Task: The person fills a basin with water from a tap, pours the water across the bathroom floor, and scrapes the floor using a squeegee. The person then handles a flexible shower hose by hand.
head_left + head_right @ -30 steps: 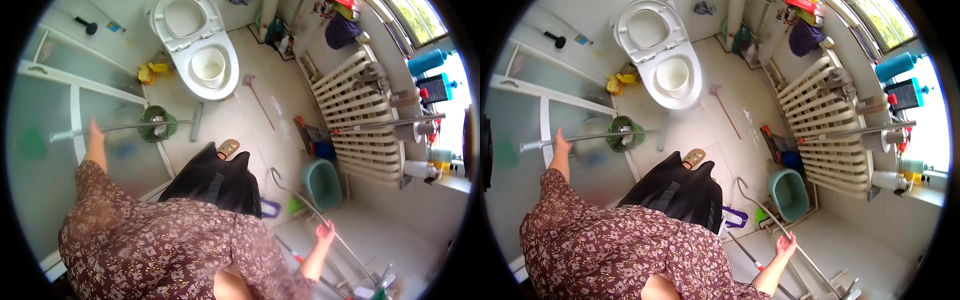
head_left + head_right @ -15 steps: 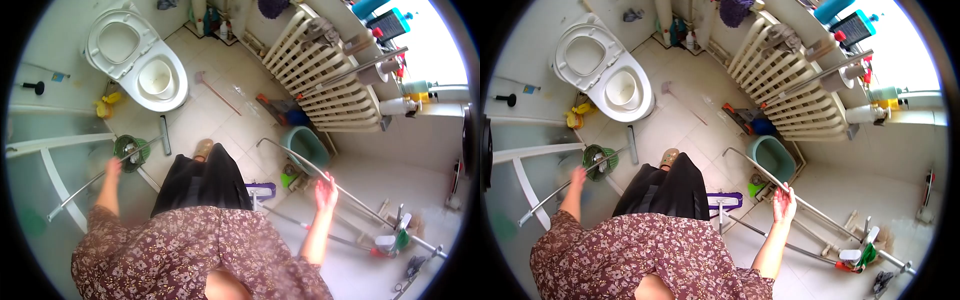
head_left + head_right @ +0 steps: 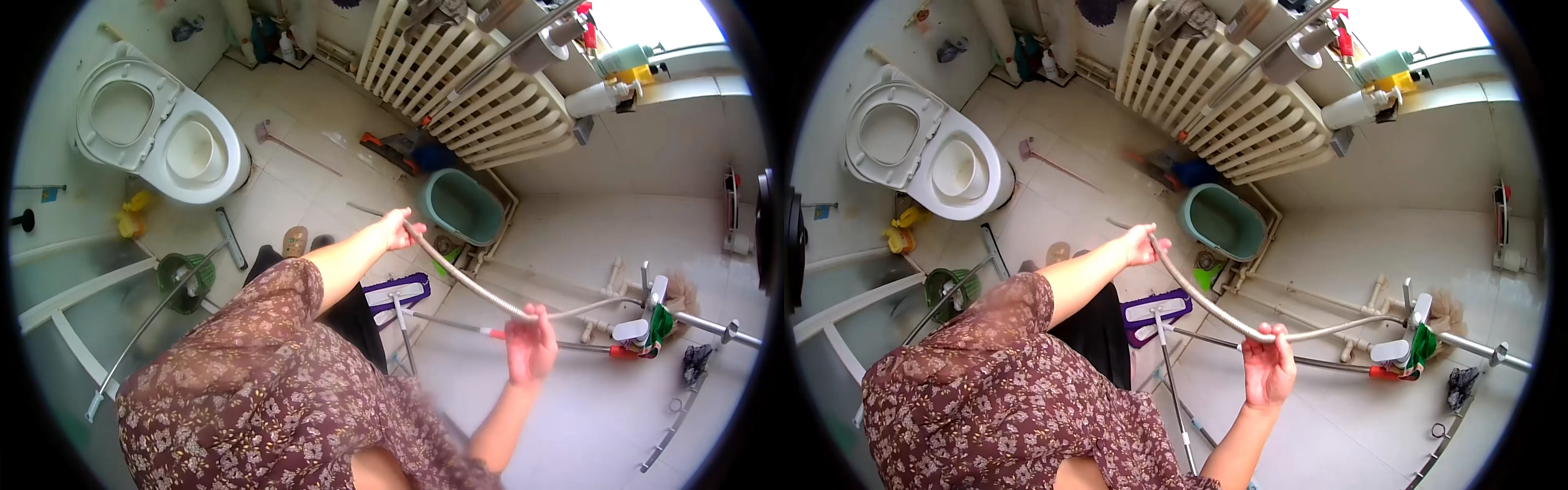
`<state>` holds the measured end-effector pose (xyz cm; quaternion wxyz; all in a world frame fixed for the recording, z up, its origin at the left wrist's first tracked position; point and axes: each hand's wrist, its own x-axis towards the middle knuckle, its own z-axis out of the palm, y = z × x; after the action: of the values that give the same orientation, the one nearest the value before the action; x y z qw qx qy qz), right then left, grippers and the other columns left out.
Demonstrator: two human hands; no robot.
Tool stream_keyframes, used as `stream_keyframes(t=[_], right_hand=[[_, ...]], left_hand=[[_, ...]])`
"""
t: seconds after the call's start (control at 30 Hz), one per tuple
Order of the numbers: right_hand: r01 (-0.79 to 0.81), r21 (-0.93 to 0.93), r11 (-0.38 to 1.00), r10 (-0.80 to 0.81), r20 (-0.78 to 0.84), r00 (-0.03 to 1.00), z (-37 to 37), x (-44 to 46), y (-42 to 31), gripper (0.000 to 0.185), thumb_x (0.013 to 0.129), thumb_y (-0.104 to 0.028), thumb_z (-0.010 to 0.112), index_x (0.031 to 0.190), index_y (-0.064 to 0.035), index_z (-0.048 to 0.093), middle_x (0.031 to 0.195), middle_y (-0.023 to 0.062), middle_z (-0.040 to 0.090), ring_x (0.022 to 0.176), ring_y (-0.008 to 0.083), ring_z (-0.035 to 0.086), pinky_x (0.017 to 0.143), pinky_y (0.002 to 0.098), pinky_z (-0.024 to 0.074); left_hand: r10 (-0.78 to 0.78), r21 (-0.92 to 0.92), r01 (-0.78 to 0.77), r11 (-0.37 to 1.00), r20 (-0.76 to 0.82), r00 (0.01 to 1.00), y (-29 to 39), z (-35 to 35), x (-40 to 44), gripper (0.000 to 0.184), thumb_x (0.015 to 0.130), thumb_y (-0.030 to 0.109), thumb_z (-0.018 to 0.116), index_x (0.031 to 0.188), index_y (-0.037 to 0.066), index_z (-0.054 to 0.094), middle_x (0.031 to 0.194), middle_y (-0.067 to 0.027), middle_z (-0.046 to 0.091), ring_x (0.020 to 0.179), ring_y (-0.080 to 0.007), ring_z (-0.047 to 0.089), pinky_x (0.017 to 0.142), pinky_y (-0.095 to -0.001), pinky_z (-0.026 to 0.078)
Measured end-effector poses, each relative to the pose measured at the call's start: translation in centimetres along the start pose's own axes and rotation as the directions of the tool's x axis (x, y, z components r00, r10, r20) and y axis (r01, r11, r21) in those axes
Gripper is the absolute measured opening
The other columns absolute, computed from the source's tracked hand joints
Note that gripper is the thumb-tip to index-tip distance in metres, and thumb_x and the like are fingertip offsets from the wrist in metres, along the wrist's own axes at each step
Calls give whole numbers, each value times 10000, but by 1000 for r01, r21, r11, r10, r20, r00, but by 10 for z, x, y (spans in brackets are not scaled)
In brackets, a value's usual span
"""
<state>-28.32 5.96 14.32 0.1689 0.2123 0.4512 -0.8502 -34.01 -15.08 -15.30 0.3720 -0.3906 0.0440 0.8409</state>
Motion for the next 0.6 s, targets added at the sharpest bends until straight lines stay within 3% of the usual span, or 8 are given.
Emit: stream_keyframes(t=[0.07, 0.17, 0.2, 0.23, 0.3, 0.43, 0.47, 0.6], right_hand=[[26, -42, 999, -27, -32, 999, -15, -18, 2, 109, 801, -127, 436, 856, -42, 477, 822, 110, 546, 773, 214, 544, 706, 352, 458], [21, -70, 997, -29, -108, 994, -37, -40, 6, 101, 778, -107, 448, 826, -26, 481, 787, 122, 547, 741, 218, 543, 671, 339, 463], [12, -61, 998, -20, -128, 992, -42, -46, 7, 99, 772, -102, 450, 821, -23, 483, 779, 125, 550, 734, 216, 545, 661, 332, 464], [27, -52, 998, -34, -140, 990, -48, -50, 9, 99, 772, -102, 450, 821, -23, 483, 779, 125, 550, 734, 216, 545, 661, 332, 464], [-42, -170, 985, -1, -245, 970, -63, -55, 14, 97, 758, -98, 465, 815, -24, 488, 777, 137, 563, 718, 208, 548, 655, 317, 461], [-139, -258, 956, 41, -350, 936, -89, -49, 26, 100, 748, -112, 485, 808, -33, 494, 804, 146, 580, 720, 191, 550, 658, 295, 450], [-118, -251, 961, 19, -364, 931, -95, -46, 28, 100, 748, -112, 485, 808, -33, 494, 804, 146, 580, 720, 191, 550, 658, 295, 450], [-325, -296, 898, 200, -383, 902, -112, -27, 31, 104, 766, -139, 484, 834, -61, 493, 876, 121, 582, 774, 166, 549, 700, 258, 419]], left_hand=[[206, -126, -228, 966, -167, 964, 18, 0, 7, 305, 833, 295, 369, 1016, 53, 343, 814, -111, 489, 698, -214, 491, 600, -322, 431], [379, -125, -446, 886, -358, 853, 64, -26, -8, 177, 805, 222, 424, 897, 72, 428, 726, -96, 467, 645, -204, 441, 585, -325, 402], [467, -70, -521, 851, -355, 810, 83, -47, -11, 153, 806, 205, 418, 882, 73, 431, 722, -95, 459, 661, -207, 438, 592, -325, 398], [498, -28, -540, 841, -349, 794, 102, -62, -25, 148, 813, 196, 406, 894, 74, 424, 723, -91, 455, 654, -198, 440, 589, -320, 399], [495, -124, -575, 809, -383, 780, 133, -91, -55, 151, 814, 190, 414, 920, 82, 410, 739, -76, 460, 647, -166, 453, 590, -311, 404], [543, -140, -690, 710, -514, 664, 165, -127, -117, 267, 822, 233, 407, 1027, 69, 357, 766, -59, 468, 625, -149, 482, 551, -292, 400], [574, -113, -705, 700, -499, 650, 174, -144, -127, 265, 833, 244, 380, 1040, 81, 354, 800, -51, 469, 637, -139, 487, 548, -283, 396], [659, 75, -743, 666, -525, 538, 227, -241, -134, 270, 839, 239, 359, 1062, 84, 358, 867, -45, 466, 662, -162, 482, 546, -294, 381]])
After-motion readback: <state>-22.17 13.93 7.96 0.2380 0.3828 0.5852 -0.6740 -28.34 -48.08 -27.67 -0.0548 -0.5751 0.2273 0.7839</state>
